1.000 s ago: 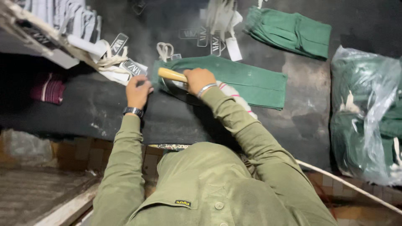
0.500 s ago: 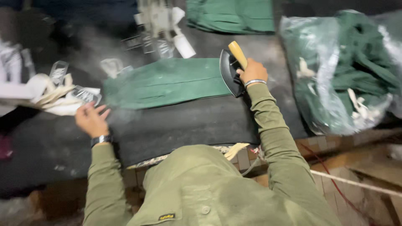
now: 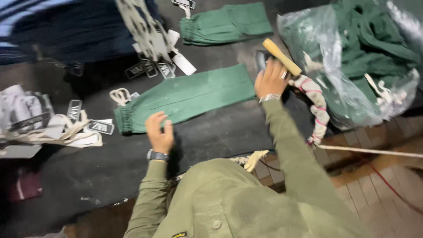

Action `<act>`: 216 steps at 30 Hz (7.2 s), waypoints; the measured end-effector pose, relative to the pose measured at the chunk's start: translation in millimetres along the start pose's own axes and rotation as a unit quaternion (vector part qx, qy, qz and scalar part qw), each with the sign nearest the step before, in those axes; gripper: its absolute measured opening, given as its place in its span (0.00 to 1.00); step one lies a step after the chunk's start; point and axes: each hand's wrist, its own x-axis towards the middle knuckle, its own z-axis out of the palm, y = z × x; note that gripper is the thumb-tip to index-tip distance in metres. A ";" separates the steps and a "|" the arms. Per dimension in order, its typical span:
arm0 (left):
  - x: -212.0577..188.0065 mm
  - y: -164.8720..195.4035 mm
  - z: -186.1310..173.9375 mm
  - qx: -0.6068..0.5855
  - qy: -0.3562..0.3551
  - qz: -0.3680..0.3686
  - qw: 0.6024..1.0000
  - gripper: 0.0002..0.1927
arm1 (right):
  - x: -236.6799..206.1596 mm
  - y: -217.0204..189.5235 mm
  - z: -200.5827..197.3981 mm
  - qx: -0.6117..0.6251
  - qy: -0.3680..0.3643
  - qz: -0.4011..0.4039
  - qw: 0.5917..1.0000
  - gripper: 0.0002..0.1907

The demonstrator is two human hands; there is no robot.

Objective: The person irons a pair of light gray sweatpants on a table, then irons several green sweatpants. They fold the garments after ironing and place them on a stack.

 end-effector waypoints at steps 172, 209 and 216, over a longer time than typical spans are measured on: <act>-43.9 45.8 59.7 -0.302 -0.344 -0.312 0.832 0.16 | -37.8 258.1 -111.9 0.049 0.025 0.400 0.915 0.09; -54.2 49.1 66.1 -0.260 -0.323 -0.339 0.844 0.16 | -83.5 353.8 -111.7 -0.023 0.052 0.373 0.926 0.15; -56.0 46.3 66.2 -0.252 -0.319 -0.336 0.850 0.15 | -74.6 340.4 -118.1 0.107 0.110 0.287 0.946 0.21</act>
